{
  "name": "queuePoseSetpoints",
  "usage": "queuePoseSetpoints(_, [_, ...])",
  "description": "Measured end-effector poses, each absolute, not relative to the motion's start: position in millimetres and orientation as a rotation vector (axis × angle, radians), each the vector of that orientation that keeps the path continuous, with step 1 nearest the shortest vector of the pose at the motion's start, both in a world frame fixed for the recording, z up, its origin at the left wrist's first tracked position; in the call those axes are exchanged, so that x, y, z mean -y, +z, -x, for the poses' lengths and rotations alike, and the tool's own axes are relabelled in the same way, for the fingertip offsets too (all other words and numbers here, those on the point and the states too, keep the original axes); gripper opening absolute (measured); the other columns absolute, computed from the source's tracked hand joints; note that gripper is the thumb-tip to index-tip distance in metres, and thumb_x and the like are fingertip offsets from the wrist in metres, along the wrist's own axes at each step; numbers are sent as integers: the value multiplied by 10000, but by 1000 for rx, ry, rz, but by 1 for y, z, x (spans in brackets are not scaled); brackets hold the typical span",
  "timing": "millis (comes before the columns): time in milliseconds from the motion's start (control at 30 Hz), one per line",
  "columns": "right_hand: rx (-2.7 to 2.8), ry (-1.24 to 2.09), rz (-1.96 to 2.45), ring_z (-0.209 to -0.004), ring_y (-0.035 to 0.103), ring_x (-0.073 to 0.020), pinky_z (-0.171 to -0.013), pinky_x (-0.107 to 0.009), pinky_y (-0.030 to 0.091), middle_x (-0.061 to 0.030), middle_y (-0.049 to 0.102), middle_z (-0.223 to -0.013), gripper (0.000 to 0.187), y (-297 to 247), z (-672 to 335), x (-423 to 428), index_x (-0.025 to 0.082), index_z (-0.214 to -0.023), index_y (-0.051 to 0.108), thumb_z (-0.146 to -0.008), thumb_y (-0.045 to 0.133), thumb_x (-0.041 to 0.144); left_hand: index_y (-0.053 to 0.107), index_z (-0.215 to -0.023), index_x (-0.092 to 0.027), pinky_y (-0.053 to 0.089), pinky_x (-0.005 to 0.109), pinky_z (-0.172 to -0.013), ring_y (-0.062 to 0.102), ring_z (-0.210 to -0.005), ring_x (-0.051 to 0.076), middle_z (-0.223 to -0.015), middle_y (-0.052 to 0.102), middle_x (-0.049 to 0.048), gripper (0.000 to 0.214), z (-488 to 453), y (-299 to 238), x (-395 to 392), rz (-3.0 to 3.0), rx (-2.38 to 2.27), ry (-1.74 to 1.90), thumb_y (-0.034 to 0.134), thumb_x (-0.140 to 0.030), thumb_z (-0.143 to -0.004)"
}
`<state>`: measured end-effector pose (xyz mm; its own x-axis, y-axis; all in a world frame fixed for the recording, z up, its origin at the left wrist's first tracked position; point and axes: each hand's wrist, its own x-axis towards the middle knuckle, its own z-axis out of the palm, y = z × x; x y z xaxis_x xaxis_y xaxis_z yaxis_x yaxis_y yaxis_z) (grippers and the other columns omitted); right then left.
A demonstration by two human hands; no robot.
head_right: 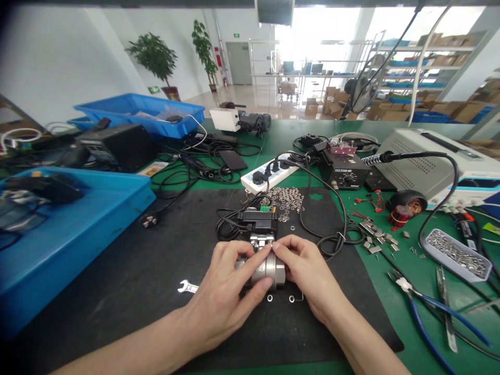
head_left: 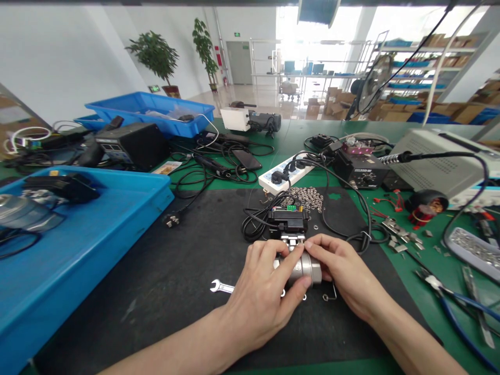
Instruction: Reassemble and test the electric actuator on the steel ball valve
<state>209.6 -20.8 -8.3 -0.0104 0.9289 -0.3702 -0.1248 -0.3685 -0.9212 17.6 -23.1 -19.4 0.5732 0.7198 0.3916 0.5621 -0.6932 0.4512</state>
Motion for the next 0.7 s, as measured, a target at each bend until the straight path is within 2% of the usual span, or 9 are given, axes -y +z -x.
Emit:
queuePoseSetpoints(200, [880, 1510, 1404, -585, 410, -89, -509, -235, 252, 17, 574, -714, 237, -7, -209, 21, 168, -870, 678, -873, 673, 404, 442, -1524, -248, 457, 491, -944, 422, -1113, 292, -1234, 492, 130, 558, -19, -17, 24, -2551, -1086, 783, 575, -366, -996])
queuePoseSetpoints(367, [907, 1470, 1466, -598, 394, -103, -512, -250, 233, 13, 558, -716, 235, -12, -210, 23, 183, -885, 707, -887, 623, 403, 422, -1535, -323, 457, 515, -926, 444, -1080, 295, -1217, 503, 117, 578, -23, -15, 22, -2560, -1118, 762, 574, -432, -989])
queuePoseSetpoints(467, [909, 1462, 1455, -619, 418, -113, -526, -252, 263, 25, 536, -717, 242, -14, -208, 23, 204, -874, 673, -908, 598, 432, 420, -1529, -354, 467, 497, -893, 472, -1056, 288, -1193, 524, 109, 567, -22, -13, 20, -2559, -1106, 771, 573, -440, -989])
queuePoseSetpoints(533, [980, 1429, 1457, -653, 451, -125, -553, -259, 306, 24, 554, -743, 295, -15, -207, 21, 209, -858, 657, -910, 603, 495, 468, -1492, -303, 471, 468, -878, 501, -1043, 277, -1174, 559, 109, 524, -18, -11, 18, -2560, -1075, 843, 584, -398, -989])
queuePoseSetpoints(600, [1120, 1341, 1496, -688, 475, -142, -589, -274, 340, 18, 583, -766, 328, -17, -207, 20, 212, -849, 655, -882, 641, 538, 548, -1381, -200, 467, 452, -876, 541, -1029, 269, -1150, 613, 114, 439, -14, -10, 16, -2579, -1065, 970, 614, -339, -970])
queuePoseSetpoints(700, [1243, 1215, 1579, -693, 481, -151, -611, -288, 350, 18, 604, -777, 253, -21, -211, 20, 227, -845, 664, -916, 596, 461, 600, -1178, -123, 469, 446, -864, 609, -960, 259, -1060, 690, 108, 306, -9, -9, 11, -2655, -1101, 1114, 666, -277, -921])
